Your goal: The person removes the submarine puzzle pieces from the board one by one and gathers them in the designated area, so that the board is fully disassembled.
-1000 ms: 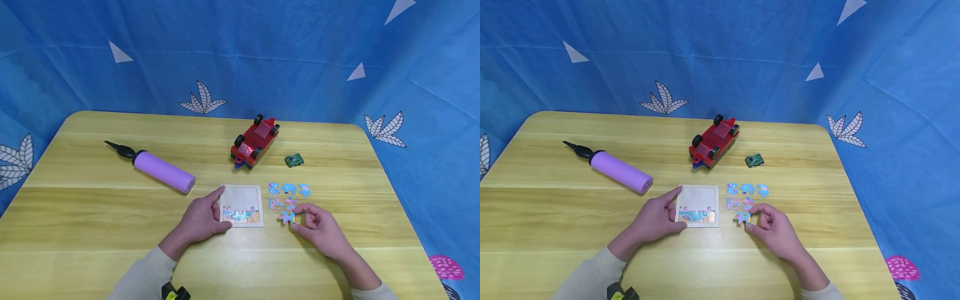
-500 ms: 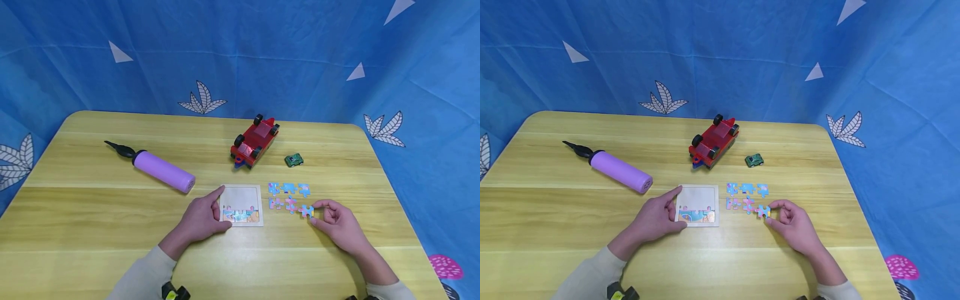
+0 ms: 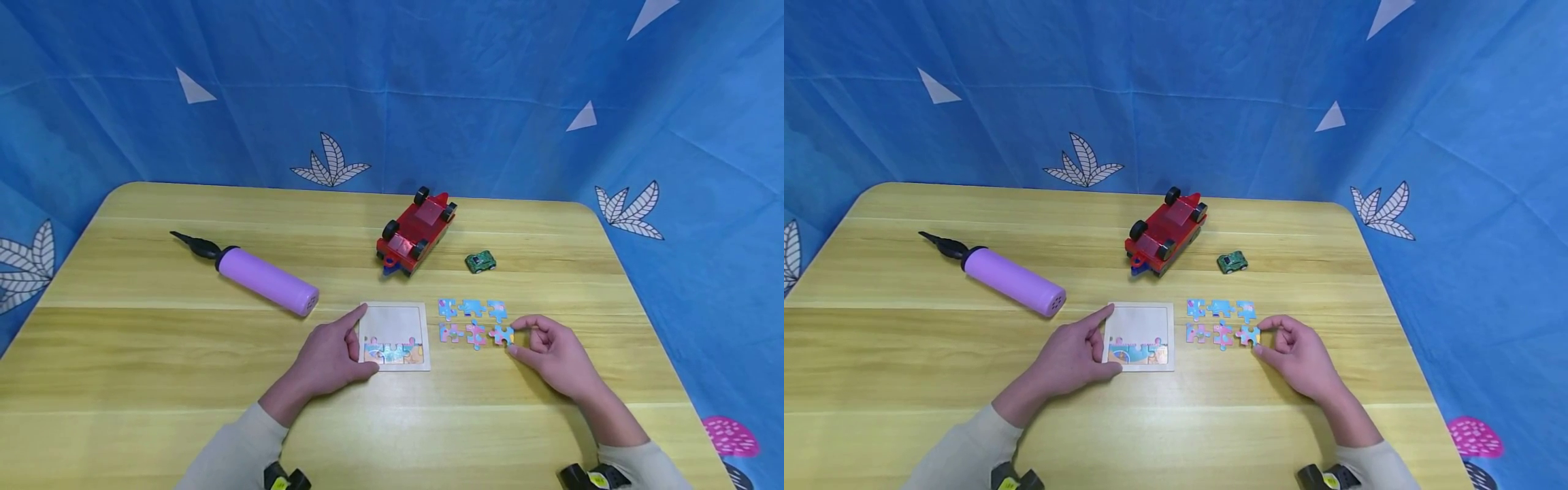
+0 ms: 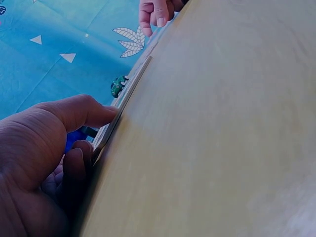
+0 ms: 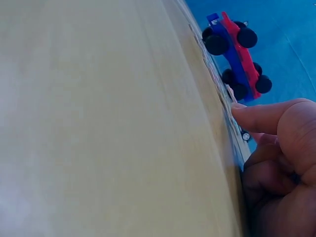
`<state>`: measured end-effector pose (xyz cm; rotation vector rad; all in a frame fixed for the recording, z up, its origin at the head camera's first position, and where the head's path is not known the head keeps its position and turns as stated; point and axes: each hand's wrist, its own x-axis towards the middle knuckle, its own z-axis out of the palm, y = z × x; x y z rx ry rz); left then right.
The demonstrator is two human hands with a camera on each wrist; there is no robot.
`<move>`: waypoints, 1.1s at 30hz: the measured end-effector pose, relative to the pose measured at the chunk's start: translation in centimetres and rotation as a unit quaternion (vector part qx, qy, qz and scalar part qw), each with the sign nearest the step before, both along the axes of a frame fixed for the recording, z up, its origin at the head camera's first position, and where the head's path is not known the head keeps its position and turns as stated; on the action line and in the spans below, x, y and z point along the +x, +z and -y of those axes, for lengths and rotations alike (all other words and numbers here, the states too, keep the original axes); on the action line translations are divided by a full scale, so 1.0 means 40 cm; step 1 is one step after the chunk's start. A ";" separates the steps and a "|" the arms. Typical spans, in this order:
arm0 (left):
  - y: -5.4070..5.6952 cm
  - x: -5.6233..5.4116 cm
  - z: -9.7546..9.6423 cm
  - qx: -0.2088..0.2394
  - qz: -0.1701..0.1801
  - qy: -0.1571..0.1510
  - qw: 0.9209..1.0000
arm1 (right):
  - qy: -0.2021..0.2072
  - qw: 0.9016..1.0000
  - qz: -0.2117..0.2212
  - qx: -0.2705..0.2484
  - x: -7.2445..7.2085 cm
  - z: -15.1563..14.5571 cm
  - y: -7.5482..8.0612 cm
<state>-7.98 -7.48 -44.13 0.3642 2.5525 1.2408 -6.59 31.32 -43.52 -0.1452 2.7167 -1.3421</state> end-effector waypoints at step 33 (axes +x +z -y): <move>0.007 0.001 -0.002 -0.005 0.001 0.003 1.000 | -0.030 0.999 0.008 -0.023 0.003 0.022 0.003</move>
